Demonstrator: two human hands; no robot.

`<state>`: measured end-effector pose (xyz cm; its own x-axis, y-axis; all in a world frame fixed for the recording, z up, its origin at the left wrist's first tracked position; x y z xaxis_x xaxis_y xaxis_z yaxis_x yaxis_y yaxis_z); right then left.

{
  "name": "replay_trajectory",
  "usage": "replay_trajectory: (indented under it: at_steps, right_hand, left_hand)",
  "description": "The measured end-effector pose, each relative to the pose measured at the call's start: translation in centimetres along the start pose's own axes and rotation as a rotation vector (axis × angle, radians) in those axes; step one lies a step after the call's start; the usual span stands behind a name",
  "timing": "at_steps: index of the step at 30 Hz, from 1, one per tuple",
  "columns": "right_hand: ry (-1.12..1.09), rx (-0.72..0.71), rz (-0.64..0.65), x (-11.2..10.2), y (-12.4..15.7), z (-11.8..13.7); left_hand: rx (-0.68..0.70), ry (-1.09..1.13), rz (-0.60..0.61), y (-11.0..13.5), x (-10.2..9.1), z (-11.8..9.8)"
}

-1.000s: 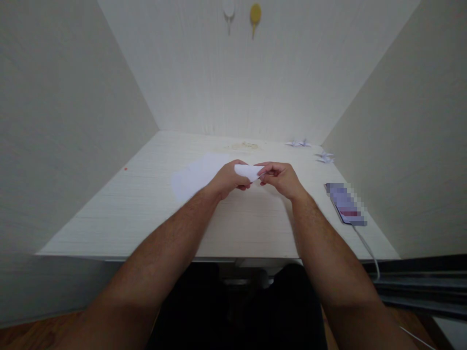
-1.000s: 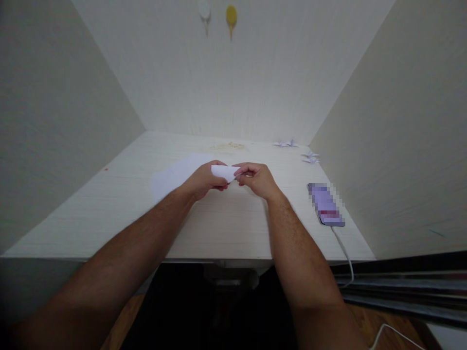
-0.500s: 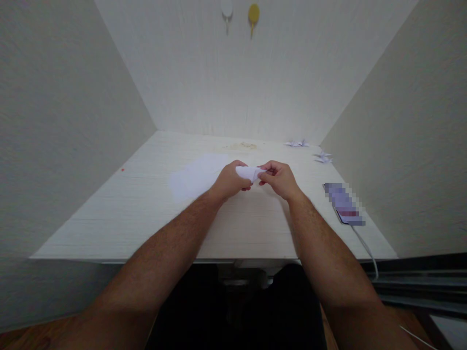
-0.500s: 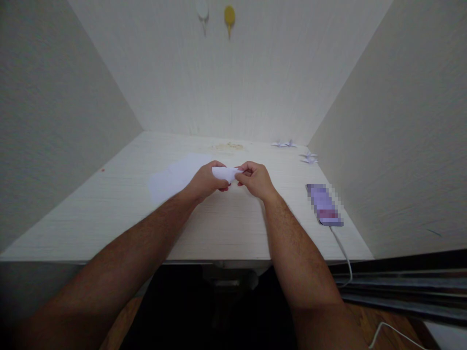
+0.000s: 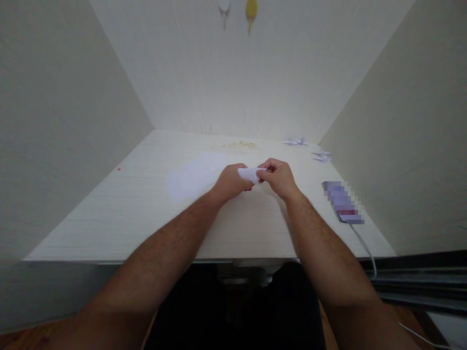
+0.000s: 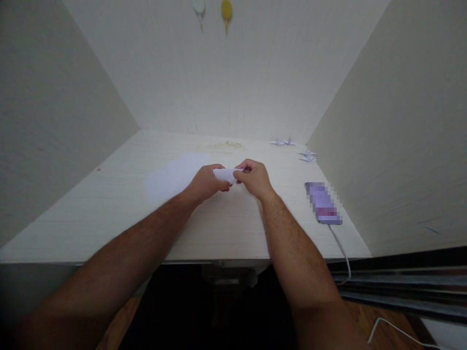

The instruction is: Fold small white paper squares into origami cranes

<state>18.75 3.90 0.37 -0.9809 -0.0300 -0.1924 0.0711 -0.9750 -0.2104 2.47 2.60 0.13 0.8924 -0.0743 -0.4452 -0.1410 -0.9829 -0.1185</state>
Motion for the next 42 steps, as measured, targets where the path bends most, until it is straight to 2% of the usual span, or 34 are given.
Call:
replay_trajectory:
  at_steps: [21,27,37,42]
  right_hand:
    - [0.019,-0.015,-0.064,0.39,0.01,-0.26]
    - [-0.098,-0.004,-0.064,0.84,0.02,-0.04]
    - [-0.141,-0.016,-0.07,0.78,-0.1,-0.25]
    - [-0.115,-0.014,-0.061,0.9,-0.09,-0.12]
  left_hand:
    - [-0.031,0.116,0.026,0.14,0.13,-0.62]
    - [-0.045,0.191,0.055,0.04,0.29,-0.33]
    - [-0.005,0.248,0.083,0.33,0.35,-0.69]
    - [-0.019,0.195,0.006,0.24,0.51,-0.47]
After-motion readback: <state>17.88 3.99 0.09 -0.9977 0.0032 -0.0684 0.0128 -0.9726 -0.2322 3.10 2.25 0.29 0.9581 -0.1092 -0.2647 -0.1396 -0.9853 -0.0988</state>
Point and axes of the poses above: each hand's wrist, its own y-axis away from the middle knuckle, its own x-axis out of the palm, z = x × y, the point moved 2 cm from there along -y, towards the middle knuckle, and after that the axes turned 2 degrees about x, right-handed, at the moved point
